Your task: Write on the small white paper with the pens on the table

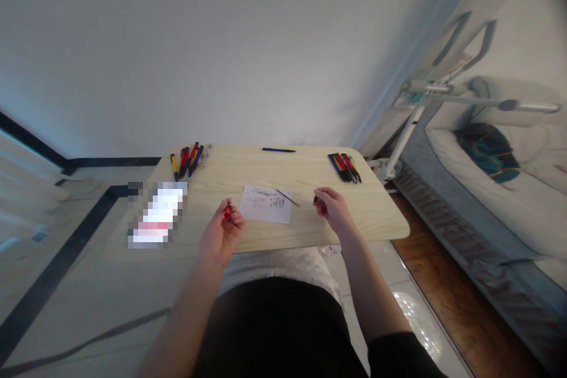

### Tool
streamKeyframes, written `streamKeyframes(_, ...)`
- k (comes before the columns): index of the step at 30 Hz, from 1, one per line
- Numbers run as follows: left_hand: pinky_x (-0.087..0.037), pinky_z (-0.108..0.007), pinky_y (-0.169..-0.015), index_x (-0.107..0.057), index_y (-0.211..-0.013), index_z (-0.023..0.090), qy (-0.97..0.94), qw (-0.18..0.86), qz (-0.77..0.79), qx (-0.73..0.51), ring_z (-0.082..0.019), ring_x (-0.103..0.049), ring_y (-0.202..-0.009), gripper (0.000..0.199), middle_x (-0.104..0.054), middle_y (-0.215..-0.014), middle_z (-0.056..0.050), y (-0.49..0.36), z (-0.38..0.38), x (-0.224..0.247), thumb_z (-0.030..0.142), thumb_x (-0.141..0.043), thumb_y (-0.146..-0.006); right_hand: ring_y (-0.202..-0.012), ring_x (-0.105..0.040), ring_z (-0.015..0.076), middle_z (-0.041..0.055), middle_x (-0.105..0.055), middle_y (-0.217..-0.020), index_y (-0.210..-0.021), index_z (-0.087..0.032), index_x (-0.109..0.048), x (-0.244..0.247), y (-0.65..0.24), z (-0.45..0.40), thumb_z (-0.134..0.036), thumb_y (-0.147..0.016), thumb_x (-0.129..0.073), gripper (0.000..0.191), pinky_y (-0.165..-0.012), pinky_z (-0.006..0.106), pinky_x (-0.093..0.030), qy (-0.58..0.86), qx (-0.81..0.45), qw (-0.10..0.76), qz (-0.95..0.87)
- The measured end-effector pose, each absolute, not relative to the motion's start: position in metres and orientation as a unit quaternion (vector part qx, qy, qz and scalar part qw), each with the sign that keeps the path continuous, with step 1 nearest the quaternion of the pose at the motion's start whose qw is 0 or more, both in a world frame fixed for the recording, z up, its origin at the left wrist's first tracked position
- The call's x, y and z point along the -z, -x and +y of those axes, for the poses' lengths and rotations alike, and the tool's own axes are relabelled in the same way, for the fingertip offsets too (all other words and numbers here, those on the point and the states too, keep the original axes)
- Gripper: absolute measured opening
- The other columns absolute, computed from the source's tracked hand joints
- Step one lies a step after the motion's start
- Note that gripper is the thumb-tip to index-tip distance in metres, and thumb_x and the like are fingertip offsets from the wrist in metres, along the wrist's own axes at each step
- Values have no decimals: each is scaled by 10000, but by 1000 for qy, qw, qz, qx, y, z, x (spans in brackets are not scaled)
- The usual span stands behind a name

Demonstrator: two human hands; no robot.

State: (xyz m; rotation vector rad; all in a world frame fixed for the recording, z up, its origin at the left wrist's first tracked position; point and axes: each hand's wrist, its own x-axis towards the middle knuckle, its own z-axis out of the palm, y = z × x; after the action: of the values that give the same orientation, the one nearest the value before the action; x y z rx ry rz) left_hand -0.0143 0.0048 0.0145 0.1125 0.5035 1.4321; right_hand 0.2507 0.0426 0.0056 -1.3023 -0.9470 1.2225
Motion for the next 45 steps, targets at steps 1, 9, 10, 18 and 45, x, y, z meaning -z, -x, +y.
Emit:
streamKeyframes(1, -414, -145, -481, -585, -824, 127, -51, 725, 226, -649, -43, -486, -518, 157, -528, -627, -5, 14, 5, -15, 141, -429, -836, -347, -413, 59, -27, -558, -501, -750, -166, -541, -7, -250, 42, -357, -631, -620, 239, -331, 168, -284, 532, -529, 542, -380)
streamKeyframes(9, -412, -152, -472, -556, -738, 118, -31, 733, 208, -647, -45, -486, -511, 174, -518, -611, 1, 15, 5, -16, 158, -424, -844, -355, -419, 53, -49, -535, -487, -727, -178, -525, -8, -248, 42, -324, -621, -645, 217, -340, 161, -292, 495, -574, 555, -341)
streamKeyframes(10, -412, -152, -469, -550, -722, 120, -29, 732, 209, -648, -44, -486, -508, 173, -517, -608, 3, 16, 5, -16, 159, -431, -841, -352, -415, 54, -45, -541, -489, -731, -177, -526, -8, -249, 42, -328, -623, -643, 220, -336, 160, -285, 499, -573, 552, -344)
streamKeyframes(18, -408, -147, -461, -538, -680, 126, -22, 728, 223, -648, -38, -486, -490, 171, -512, -591, 14, 19, 5, -17, 181, -470, -828, -357, -408, 71, -41, -549, -504, -795, -188, -527, -6, -252, 42, -368, -667, -577, 226, -358, 180, -274, 554, -510, 494, -436)
streamKeyframes(45, -399, -126, -443, -581, -799, 116, -13, 637, 213, -741, -25, -486, -470, 218, -544, -574, 13, 52, 19, -25, 176, -385, -871, -815, -494, 186, 60, -541, -808, -833, -214, -676, -1, -209, 38, -256, -789, -530, 158, -749, 282, -374, 626, -5, 210, -751)
